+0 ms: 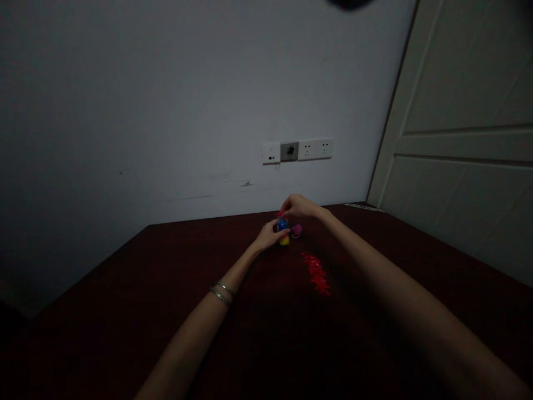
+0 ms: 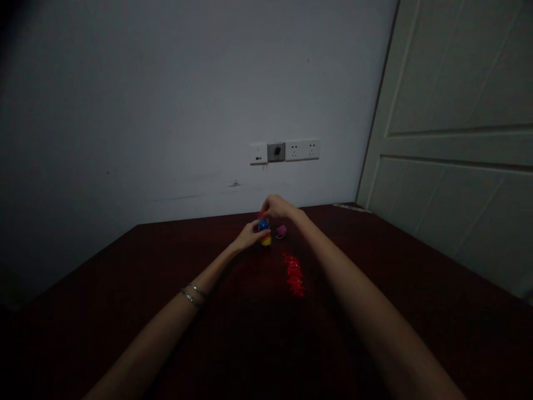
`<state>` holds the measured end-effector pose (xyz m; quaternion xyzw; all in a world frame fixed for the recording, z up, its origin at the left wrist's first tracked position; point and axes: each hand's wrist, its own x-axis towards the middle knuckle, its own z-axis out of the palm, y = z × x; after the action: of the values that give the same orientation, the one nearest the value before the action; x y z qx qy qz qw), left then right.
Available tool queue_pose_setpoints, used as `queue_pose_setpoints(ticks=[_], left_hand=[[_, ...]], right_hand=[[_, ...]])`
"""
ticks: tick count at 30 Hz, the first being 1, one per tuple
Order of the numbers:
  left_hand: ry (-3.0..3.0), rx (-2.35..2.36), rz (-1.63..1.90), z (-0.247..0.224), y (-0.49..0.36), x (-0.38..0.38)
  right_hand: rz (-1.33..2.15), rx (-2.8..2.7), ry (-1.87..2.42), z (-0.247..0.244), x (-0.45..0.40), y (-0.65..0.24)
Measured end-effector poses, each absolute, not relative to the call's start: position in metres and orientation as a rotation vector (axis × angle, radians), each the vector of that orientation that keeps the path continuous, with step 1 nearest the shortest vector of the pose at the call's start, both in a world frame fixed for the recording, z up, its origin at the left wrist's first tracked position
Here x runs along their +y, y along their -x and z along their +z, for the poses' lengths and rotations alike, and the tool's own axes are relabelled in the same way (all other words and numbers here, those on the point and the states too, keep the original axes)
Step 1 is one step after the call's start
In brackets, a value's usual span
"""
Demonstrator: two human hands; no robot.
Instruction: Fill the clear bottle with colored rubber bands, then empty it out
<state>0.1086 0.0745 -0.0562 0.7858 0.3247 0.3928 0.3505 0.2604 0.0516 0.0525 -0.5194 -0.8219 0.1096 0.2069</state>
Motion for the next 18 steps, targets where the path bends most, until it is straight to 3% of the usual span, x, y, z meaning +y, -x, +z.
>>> queue_pose_setpoints(ticks=[9,18], left_hand=[[-1.991,0.864,1.029,-0.062,-0.110,0.072],[-1.913,0.910,1.028,-0.059,-0.110,0.067]], right_hand=[[0.100,-2.412,1.575,0.068,0.045,-0.244],[0.126,-2.482,1.567,0.063,0.048,-0.242]])
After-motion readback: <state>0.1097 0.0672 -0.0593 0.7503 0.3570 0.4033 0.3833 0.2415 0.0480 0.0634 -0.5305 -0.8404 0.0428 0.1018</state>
